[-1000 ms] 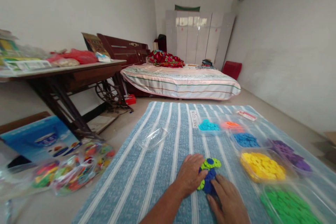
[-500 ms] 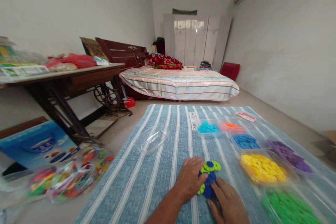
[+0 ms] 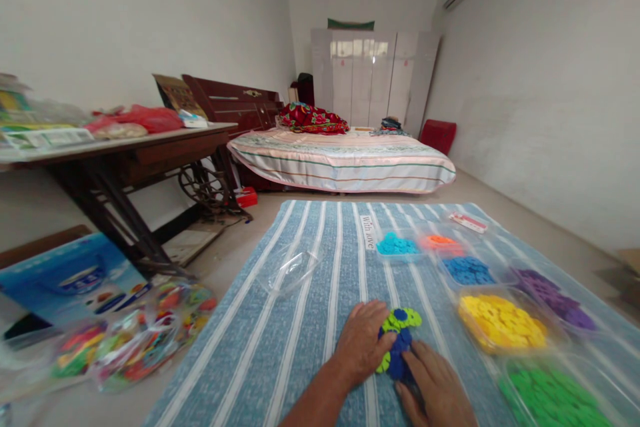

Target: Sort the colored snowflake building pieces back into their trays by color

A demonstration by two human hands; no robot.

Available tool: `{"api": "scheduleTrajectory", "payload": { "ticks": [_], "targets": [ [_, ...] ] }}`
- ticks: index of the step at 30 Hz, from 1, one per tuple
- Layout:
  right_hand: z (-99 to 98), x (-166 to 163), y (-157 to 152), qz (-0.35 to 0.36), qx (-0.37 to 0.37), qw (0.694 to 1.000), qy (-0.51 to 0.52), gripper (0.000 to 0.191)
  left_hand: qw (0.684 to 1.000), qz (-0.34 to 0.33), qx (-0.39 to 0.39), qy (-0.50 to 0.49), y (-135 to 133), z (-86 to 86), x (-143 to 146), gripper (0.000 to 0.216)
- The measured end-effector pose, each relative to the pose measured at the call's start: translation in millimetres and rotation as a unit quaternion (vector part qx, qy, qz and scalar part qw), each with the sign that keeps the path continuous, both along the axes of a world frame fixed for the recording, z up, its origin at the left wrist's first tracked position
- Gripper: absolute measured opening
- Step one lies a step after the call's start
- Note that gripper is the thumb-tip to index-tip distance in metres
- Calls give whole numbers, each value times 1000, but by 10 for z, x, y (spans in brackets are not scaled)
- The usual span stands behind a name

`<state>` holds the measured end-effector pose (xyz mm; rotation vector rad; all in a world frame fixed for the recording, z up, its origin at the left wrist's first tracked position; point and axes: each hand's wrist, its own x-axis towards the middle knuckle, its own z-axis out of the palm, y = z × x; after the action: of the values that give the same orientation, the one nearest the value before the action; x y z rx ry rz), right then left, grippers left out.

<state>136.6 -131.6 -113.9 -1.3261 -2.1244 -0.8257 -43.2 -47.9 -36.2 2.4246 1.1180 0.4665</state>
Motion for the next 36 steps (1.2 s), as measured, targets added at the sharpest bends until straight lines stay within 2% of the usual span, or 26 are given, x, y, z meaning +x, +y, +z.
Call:
{"api": "scheduleTrajectory", "payload": {
  "ticks": [36],
  "targets": [
    [52, -23, 13, 2, 7, 1000, 3, 38, 1000, 5, -19, 12, 12, 44, 17, 44]
  ]
}}
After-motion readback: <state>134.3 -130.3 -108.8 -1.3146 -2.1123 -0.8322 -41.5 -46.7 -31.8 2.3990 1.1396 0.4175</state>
